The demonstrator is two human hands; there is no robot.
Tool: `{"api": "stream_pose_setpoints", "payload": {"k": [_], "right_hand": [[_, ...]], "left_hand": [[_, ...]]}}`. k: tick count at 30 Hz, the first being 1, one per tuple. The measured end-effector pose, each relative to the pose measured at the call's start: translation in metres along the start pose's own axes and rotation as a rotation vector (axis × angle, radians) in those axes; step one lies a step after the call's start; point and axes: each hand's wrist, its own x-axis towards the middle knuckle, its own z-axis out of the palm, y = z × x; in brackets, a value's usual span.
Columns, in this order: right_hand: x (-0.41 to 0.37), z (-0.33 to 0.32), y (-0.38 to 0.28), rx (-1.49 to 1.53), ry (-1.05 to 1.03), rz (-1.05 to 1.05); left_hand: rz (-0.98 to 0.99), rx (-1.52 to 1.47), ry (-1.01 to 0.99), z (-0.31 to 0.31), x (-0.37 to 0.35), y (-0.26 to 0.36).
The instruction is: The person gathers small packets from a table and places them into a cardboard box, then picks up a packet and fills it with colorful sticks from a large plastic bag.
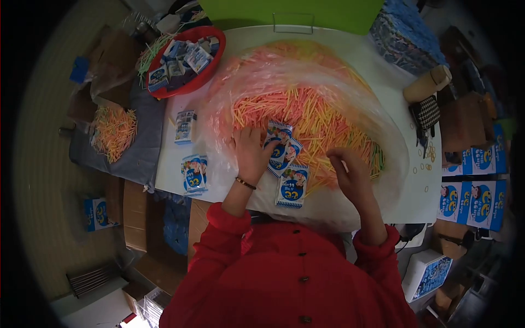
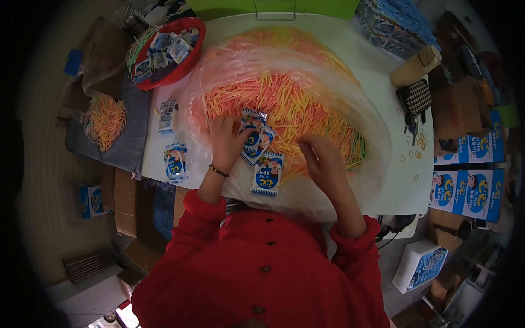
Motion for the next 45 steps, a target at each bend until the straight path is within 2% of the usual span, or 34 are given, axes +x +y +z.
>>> {"api": "stream_pose_setpoints", "payload": {"k": [2,4,6,7,8,9,10,12,14,15,16,18,21,23,24,26,30,32,33,35,39,41,42,44,45], "right_hand": [[0.013,0.003,0.010,-0.079,-0.141,-0.113],[0.037,0.009,0.016,-0.136,-0.174,-0.197],[0.065,0.020,0.023,-0.192,-0.205,-0.288],[0.080,0.027,0.026,-0.317,-0.152,-0.365],[0.092,0.033,0.031,-0.444,-0.098,-0.441],[0.105,0.040,0.038,-0.447,-0.090,-0.449],[0.117,0.047,0.045,-0.531,-0.106,-0.481],[0.129,0.054,0.052,-0.617,-0.112,-0.519],[0.140,0.055,0.053,-0.605,-0.251,-0.472],[0.143,0.058,0.058,-0.607,-0.247,-0.480],[0.146,0.059,0.064,-0.579,-0.239,-0.560],[0.150,0.057,0.068,-0.549,-0.231,-0.645],[0.149,0.055,0.061,-0.438,-0.250,-0.609],[0.139,0.055,0.060,-0.158,-0.102,-0.425],[0.131,0.051,0.051,-0.164,-0.105,-0.420],[0.105,0.041,0.024,0.362,-0.036,0.028],[0.036,0.043,0.045,0.277,0.050,-0.068],[0.004,0.053,0.072,0.218,-0.066,-0.009],[0.000,0.056,0.073,0.213,-0.065,0.004],[0.000,0.065,0.076,0.178,0.086,-0.149],[0.009,0.050,0.078,0.202,0.044,-0.123],[0.015,0.043,0.099,0.447,0.012,0.218],[0.021,0.040,0.095,0.444,0.015,0.216],[0.031,0.032,0.086,0.963,0.304,0.461],[0.031,0.027,0.083,0.963,0.300,0.466]], "left_hand": [[0.024,-0.078,-0.011,0.002,0.001,-0.003],[0.047,-0.148,-0.022,-0.003,0.001,-0.003],[0.180,-0.202,0.134,-0.014,0.002,-0.001],[0.189,-0.202,0.140,-0.021,0.002,0.000],[0.105,-0.316,0.086,-0.029,0.000,0.001],[0.021,-0.429,0.033,-0.037,-0.002,0.003],[0.029,-0.430,0.042,-0.045,-0.006,0.007],[-0.456,-1.263,-0.118,-0.058,-0.017,0.011],[-0.492,-1.340,-0.150,-0.061,-0.031,0.001],[-0.593,-1.493,-0.145,-0.063,-0.036,0.001],[-0.699,-1.644,-0.142,-0.064,-0.042,0.000],[-0.730,-1.644,-0.162,-0.058,-0.049,-0.005],[-0.798,-1.674,-0.229,-0.051,-0.054,-0.006],[-0.807,-1.712,-0.299,-0.049,-0.053,0.000],[-0.812,-1.718,-0.304,-0.047,-0.052,0.004],[-0.721,-1.751,-0.382,-0.042,-0.050,0.012],[-0.684,-1.670,-0.379,-0.034,-0.052,0.026],[-0.697,-1.662,-0.446,-0.022,-0.060,0.023],[-0.707,-1.665,-0.457,-0.019,-0.062,0.026],[-0.747,-1.753,-0.474,-0.013,-0.062,0.031],[-0.754,-1.786,-0.506,-0.014,-0.057,0.038],[-0.805,-1.841,-0.502,-0.017,-0.053,0.041],[-0.800,-1.844,-0.506,-0.020,-0.051,0.042],[-0.905,-1.853,-0.536,-0.024,-0.049,0.044],[-0.911,-1.853,-0.532,-0.025,-0.050,0.044]]}}
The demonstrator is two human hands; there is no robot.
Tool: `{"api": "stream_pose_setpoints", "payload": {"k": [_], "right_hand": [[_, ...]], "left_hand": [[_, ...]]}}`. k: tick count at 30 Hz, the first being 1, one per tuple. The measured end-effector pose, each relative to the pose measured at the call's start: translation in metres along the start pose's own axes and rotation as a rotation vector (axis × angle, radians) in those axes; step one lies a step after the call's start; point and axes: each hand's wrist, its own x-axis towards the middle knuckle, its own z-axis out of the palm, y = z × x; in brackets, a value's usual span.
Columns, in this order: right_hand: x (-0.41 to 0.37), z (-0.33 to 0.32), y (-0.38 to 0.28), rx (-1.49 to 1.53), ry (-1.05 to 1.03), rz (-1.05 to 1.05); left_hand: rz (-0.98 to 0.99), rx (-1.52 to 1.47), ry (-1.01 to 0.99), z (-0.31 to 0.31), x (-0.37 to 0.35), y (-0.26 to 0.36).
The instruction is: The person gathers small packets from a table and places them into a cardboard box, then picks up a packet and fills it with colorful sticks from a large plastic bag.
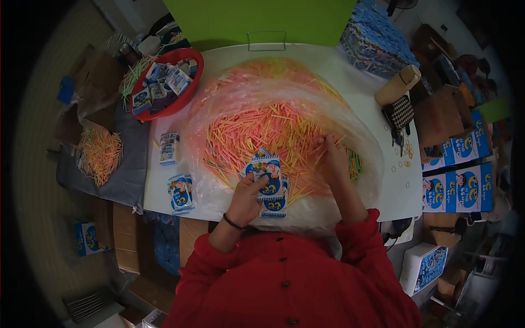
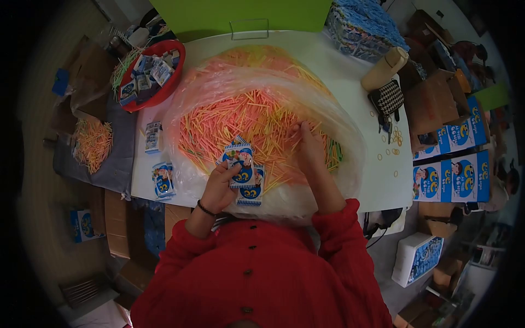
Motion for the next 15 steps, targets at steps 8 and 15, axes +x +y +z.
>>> {"api": "stream_pose_setpoints", "payload": {"k": [8,15], "right_hand": [[-0.035,0.014,-0.023,-0.632,-0.195,-0.133],[-0.036,-0.009,0.015,-0.713,-0.467,-0.410]], "left_hand": [[-0.173,-0.023,-0.046,0.001,0.002,-0.006],[-0.099,0.017,-0.049,-0.004,0.003,-0.021]]}}
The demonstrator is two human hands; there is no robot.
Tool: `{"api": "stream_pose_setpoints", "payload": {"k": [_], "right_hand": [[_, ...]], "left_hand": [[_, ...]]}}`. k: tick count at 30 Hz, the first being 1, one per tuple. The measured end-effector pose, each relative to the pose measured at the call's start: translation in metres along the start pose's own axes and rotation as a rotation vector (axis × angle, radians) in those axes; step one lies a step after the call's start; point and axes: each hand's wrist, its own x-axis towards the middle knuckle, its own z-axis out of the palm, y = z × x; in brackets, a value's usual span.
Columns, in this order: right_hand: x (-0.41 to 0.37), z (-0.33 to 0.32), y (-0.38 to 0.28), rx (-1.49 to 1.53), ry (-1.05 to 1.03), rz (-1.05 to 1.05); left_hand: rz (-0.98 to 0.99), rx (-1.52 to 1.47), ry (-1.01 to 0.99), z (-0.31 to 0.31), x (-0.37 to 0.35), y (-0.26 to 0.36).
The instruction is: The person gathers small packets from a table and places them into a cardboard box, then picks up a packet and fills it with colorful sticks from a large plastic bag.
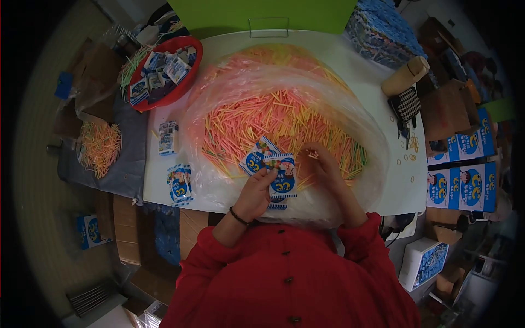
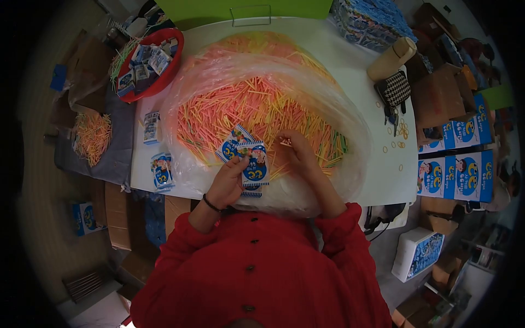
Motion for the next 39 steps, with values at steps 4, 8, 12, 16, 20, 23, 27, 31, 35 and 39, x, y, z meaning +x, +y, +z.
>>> {"api": "stream_pose_setpoints", "payload": {"k": [4,8,12,16,20,23,27,31,35,39], "right_hand": [[0.009,-0.007,0.010,-0.083,0.052,0.041],[0.026,-0.024,-0.006,0.900,0.506,0.526],[0.026,-0.030,-0.014,1.227,0.478,0.700],[0.003,-0.014,-0.009,0.429,0.272,0.420],[-0.004,-0.013,0.003,0.067,0.154,0.119],[0.003,-0.018,-0.036,0.453,0.348,0.350],[0.003,-0.016,-0.030,-0.020,0.295,0.151],[-0.003,-0.004,-0.016,-0.204,0.108,0.070],[-0.004,-0.002,-0.039,0.076,0.142,0.118],[-0.004,0.014,-0.085,0.065,-0.094,0.162]], "left_hand": [[-0.051,-0.002,0.005,0.004,0.000,0.000],[-0.062,-0.002,0.014,0.007,-0.001,0.000],[-0.065,-0.024,0.035,0.010,-0.002,0.002],[0.017,0.043,0.047,0.005,0.000,-0.006],[0.271,0.372,0.054,-0.006,0.002,-0.012],[0.371,0.445,0.096,0.009,-0.005,-0.005],[0.353,0.335,0.123,-0.003,0.005,-0.008],[0.172,0.008,0.145,0.007,0.004,-0.003],[0.173,0.044,0.153,0.008,0.002,-0.006],[0.174,0.051,0.034,0.007,0.001,-0.007]]}}
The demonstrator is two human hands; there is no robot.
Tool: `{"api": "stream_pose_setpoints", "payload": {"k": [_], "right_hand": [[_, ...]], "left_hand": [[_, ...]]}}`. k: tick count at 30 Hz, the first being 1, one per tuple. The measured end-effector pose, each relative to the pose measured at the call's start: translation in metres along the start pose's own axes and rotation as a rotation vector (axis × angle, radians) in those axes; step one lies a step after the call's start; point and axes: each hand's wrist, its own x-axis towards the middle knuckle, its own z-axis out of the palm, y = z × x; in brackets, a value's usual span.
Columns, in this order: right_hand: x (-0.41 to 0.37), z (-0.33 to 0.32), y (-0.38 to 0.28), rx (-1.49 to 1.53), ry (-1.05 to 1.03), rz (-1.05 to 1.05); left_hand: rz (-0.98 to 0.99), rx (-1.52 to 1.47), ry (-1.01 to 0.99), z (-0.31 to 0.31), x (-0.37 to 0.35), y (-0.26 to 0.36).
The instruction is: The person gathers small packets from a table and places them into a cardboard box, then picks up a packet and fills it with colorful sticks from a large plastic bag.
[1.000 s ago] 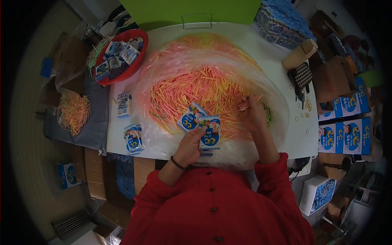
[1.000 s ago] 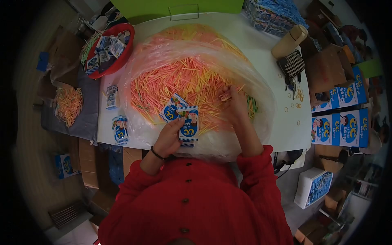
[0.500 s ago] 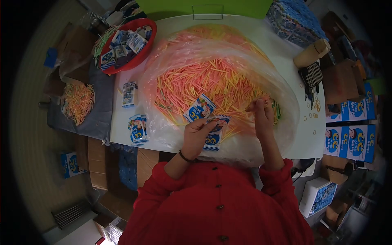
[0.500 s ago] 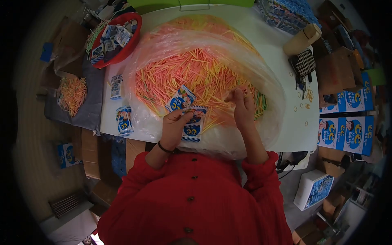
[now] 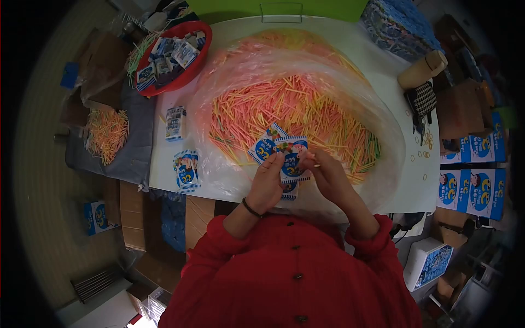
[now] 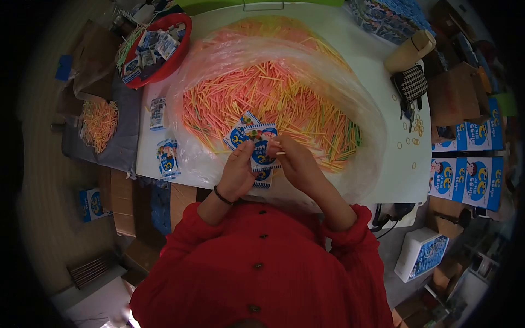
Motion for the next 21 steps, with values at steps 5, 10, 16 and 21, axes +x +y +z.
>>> {"api": "stream_pose_setpoints", "payload": {"k": [5,10,16,21], "right_hand": [[-0.006,-0.007,0.014,0.104,-0.073,-0.063],[0.005,-0.032,0.065,-0.274,0.266,-0.243],[-0.005,-0.027,0.053,-0.101,0.222,-0.006],[-0.012,0.004,0.006,0.122,-0.035,-0.012]], "left_hand": [[-0.089,-0.049,0.035,0.005,-0.002,0.001],[0.094,0.100,-0.019,-0.007,-0.007,-0.001],[0.173,0.167,0.041,-0.004,-0.006,-0.005],[0.069,0.013,0.017,-0.002,0.002,-0.009]]}}
